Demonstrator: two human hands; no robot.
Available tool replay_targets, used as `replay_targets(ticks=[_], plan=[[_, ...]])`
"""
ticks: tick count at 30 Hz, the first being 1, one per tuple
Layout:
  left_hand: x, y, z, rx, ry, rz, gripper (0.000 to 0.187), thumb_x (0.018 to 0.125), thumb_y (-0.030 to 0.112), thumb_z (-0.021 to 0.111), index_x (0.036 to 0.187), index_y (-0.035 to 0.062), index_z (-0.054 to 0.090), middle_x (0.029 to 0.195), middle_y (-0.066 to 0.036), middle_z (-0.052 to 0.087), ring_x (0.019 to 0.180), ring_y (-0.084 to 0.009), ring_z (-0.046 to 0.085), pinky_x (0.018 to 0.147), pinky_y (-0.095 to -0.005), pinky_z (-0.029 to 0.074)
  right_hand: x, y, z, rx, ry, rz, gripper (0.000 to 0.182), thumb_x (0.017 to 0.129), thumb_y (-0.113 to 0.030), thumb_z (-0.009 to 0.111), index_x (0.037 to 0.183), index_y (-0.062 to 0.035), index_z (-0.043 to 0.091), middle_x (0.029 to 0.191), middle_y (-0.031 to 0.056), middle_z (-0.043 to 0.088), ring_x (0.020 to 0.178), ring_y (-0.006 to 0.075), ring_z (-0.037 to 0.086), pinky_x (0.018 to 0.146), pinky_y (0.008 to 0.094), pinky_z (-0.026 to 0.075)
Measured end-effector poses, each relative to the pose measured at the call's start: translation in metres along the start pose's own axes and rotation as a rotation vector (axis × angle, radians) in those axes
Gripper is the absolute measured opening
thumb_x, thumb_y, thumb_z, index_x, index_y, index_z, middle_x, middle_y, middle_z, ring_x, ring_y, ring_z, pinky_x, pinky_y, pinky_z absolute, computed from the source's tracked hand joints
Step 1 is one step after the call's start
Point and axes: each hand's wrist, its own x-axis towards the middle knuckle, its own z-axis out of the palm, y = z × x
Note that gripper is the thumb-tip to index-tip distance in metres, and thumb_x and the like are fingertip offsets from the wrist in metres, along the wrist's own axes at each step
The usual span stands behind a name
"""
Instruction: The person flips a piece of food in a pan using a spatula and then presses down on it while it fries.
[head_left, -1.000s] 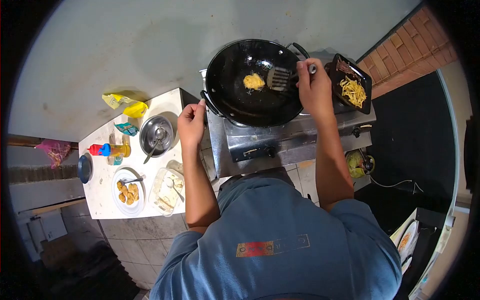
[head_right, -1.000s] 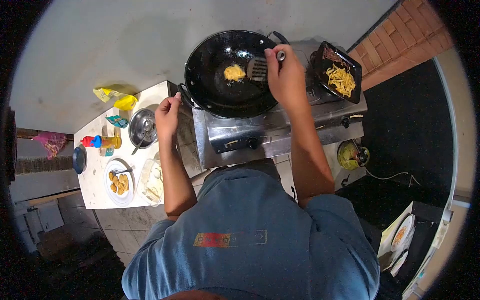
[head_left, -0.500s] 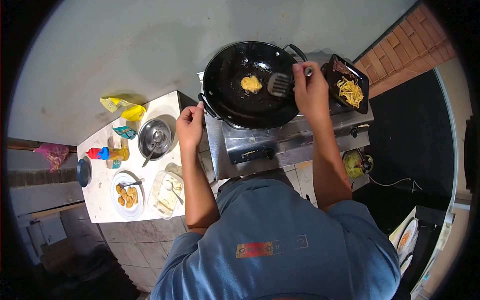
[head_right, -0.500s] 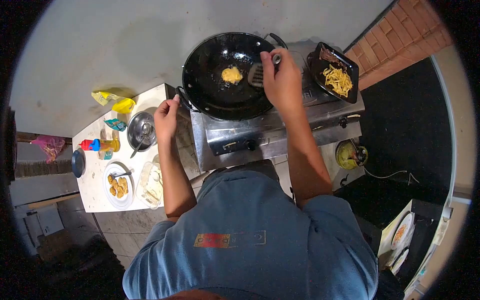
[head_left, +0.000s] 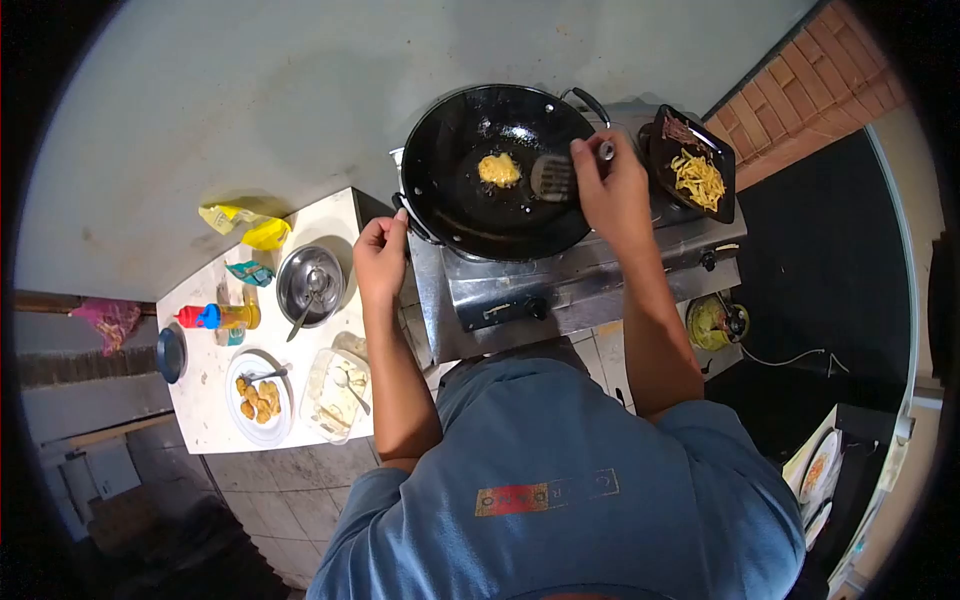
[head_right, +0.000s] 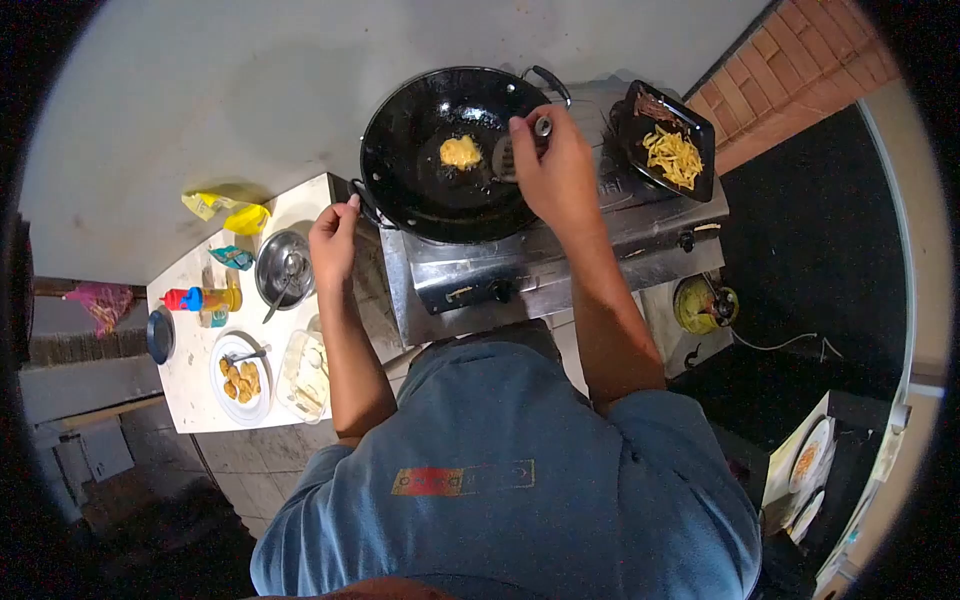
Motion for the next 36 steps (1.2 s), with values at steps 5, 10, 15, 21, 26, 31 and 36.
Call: replay_targets(ticks=[5,10,15,21,26,31,36], plan=[[-0.001,0.003,0.002,-0.021,0.011,-0.018,0.027,0.090,0.027,0.064,0.074,0.0061,0.058,0.060,0.006,0.048,0.052,-0.0034,0.041,0.046,-0.0200,0.034,0.000,0.008,0.006,0.103,0.050,0.057,0.021,0.089,-0.021,0.061,0.092,-0.0003,0.056,0.068,0.0125,0.057,0.058,0.0183,0.054,0.057,0.0324,0.045],[0.000,0.002,0.001,-0.013,0.007,-0.019,0.027,0.091,0.026,0.064,0.074,0.0057,0.058,0.061,0.006,0.047,0.052,-0.0031,0.040,0.047,-0.0198,0.033,0.005,0.001,0.000,0.155,0.074,0.020,0.020,0.089,-0.019,0.061,0.094,0.0001,0.056,0.071,0.0129,0.058,0.059,0.0183,0.055,0.057,0.0316,0.045],[0.001,0.000,0.002,-0.013,0.014,-0.019,0.027,0.091,0.025,0.064,0.073,0.0052,0.058,0.060,0.006,0.047,0.054,-0.0028,0.039,0.048,-0.0196,0.031,0.003,0.003,-0.001,-0.012,-0.103,0.019,0.019,0.089,-0.017,0.062,0.097,0.0001,0.056,0.078,0.0132,0.059,0.062,0.0169,0.056,0.057,0.0306,0.045],[0.000,-0.001,0.002,-0.001,0.033,-0.026,0.027,0.091,0.025,0.063,0.073,0.0045,0.058,0.061,0.007,0.046,0.056,-0.0026,0.037,0.051,-0.0201,0.030,0.005,-0.001,0.003,0.287,-0.004,0.100,0.017,0.089,-0.016,0.061,0.096,-0.0006,0.057,0.082,0.0124,0.059,0.061,0.0178,0.056,0.059,0.0292,0.045],[0.000,-0.004,0.004,-0.050,0.032,-0.010,0.028,0.090,0.025,0.064,0.073,0.0038,0.058,0.062,0.008,0.045,0.057,-0.0027,0.036,0.051,-0.0202,0.028,0.012,0.011,0.004,0.035,0.008,-0.009,0.021,0.090,-0.020,0.060,0.097,-0.0008,0.057,0.082,0.0132,0.059,0.065,0.0214,0.057,0.062,0.0326,0.046],[-0.001,-0.005,0.004,-0.038,0.043,-0.015,0.029,0.090,0.026,0.065,0.073,0.0035,0.058,0.062,0.008,0.044,0.057,-0.0030,0.035,0.052,-0.0202,0.028,0.013,0.019,0.013,0.030,-0.029,0.042,0.022,0.090,-0.021,0.061,0.096,-0.0006,0.057,0.082,0.0147,0.059,0.067,0.0231,0.057,0.064,0.0341,0.046],[0.000,-0.012,0.004,-0.062,0.029,-0.005,0.029,0.090,0.026,0.064,0.073,0.0034,0.058,0.061,0.007,0.044,0.057,-0.0030,0.035,0.052,-0.0203,0.028,0.004,0.012,0.023,0.055,-0.041,0.038,0.022,0.090,-0.021,0.060,0.094,0.0002,0.057,0.080,0.0151,0.059,0.067,0.0234,0.057,0.063,0.0339,0.046]])
